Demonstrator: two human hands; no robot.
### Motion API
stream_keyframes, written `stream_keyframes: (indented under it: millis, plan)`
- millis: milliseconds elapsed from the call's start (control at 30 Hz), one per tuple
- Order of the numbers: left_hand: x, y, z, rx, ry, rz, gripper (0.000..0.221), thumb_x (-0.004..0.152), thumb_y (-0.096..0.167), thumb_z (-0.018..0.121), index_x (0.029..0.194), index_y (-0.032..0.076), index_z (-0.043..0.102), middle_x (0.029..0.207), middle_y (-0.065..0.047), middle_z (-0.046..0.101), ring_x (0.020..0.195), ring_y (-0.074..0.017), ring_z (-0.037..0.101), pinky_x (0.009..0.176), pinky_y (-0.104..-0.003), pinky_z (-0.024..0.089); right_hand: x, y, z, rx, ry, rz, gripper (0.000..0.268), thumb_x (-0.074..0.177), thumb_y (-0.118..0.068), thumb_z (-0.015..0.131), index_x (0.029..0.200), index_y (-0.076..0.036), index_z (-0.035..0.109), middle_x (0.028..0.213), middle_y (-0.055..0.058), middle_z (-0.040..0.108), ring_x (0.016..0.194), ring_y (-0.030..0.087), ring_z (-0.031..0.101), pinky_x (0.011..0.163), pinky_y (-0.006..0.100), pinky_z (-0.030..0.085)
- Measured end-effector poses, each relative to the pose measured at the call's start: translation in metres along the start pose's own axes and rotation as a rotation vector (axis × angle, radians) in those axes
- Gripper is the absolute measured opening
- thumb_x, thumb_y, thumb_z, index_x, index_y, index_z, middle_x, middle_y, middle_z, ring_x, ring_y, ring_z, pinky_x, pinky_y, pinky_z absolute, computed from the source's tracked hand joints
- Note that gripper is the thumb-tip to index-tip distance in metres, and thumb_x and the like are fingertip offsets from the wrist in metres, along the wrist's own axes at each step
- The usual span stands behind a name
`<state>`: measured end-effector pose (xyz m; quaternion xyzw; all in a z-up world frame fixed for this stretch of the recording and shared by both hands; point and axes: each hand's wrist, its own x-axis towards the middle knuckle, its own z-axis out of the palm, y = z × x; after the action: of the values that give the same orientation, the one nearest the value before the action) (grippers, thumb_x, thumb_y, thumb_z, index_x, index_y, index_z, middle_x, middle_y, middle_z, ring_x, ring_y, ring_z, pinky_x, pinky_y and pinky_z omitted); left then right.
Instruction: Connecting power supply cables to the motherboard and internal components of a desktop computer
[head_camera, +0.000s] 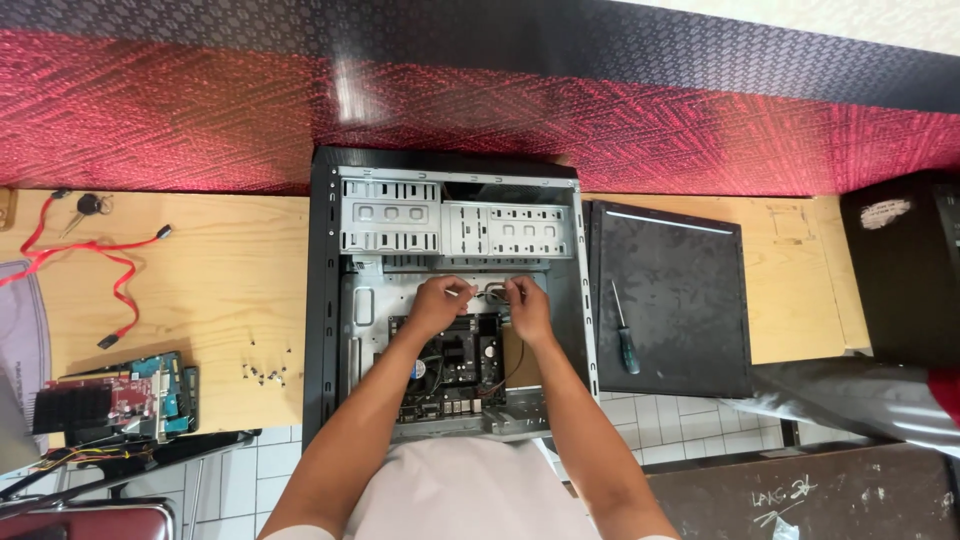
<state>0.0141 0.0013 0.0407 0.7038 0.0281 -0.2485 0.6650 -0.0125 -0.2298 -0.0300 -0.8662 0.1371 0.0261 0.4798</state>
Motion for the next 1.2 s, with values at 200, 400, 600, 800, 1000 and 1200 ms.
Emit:
stream_keyframes:
  millis: [200,400,600,800,1000,1200]
  plan:
    - [0.008,-0.019,0.001,-0.102,-0.021,-0.021,0.015,0.091,0.008,0.076,0.102,-0.002,0.076,0.096,-0.023,0.074,0.081,-0.0265,0.077,0.072,-0.034,0.065,0.003,0.007,0.000,-0.012,0.026,0.029,0.018,0.107,-0.018,0.057,0.103,-0.006,0.070,0.079,0.013,0.071,0.067,0.023,0.068,0.061,0.037,0.054]
    - [0.005,-0.014,0.004,-0.136,-0.116,-0.059,0.018,0.091,0.005,0.076,0.106,-0.005,0.074,0.098,-0.023,0.073,0.085,-0.0218,0.074,0.076,-0.032,0.067,0.001,0.000,0.001,-0.083,-0.038,0.054,0.024,0.108,-0.021,0.057,0.104,-0.002,0.072,0.078,0.015,0.072,0.068,0.023,0.064,0.059,0.039,0.051]
    - [0.011,-0.023,0.001,-0.029,-0.165,-0.053,0.030,0.099,0.019,0.074,0.120,-0.003,0.071,0.103,-0.023,0.074,0.085,-0.0207,0.073,0.075,-0.033,0.068,-0.005,-0.021,-0.001,-0.072,-0.046,0.047,0.027,0.103,-0.034,0.067,0.103,-0.007,0.072,0.080,0.013,0.074,0.074,0.026,0.067,0.065,0.040,0.052]
    - [0.019,-0.036,0.001,0.097,-0.108,0.008,0.023,0.101,0.020,0.070,0.115,0.002,0.076,0.095,-0.018,0.077,0.076,-0.0197,0.073,0.068,-0.035,0.063,-0.001,-0.012,-0.004,0.076,0.015,0.034,0.018,0.103,-0.025,0.068,0.101,-0.009,0.076,0.080,0.011,0.073,0.074,0.019,0.065,0.066,0.036,0.055]
    - [0.027,-0.055,-0.002,0.147,-0.025,-0.007,0.020,0.101,0.018,0.068,0.111,0.004,0.077,0.092,-0.016,0.076,0.075,-0.0222,0.073,0.070,-0.040,0.060,-0.004,-0.009,-0.006,0.170,0.032,-0.016,0.020,0.107,-0.017,0.060,0.104,-0.001,0.071,0.087,0.019,0.070,0.083,0.024,0.061,0.075,0.042,0.054]
    - [0.041,-0.080,-0.002,0.186,0.036,0.011,0.018,0.100,0.024,0.069,0.103,0.009,0.080,0.087,-0.012,0.076,0.075,-0.0250,0.073,0.068,-0.043,0.058,-0.003,-0.010,-0.012,0.254,0.017,0.053,0.022,0.109,-0.021,0.054,0.105,-0.009,0.072,0.078,0.007,0.066,0.061,0.013,0.058,0.056,0.030,0.051]
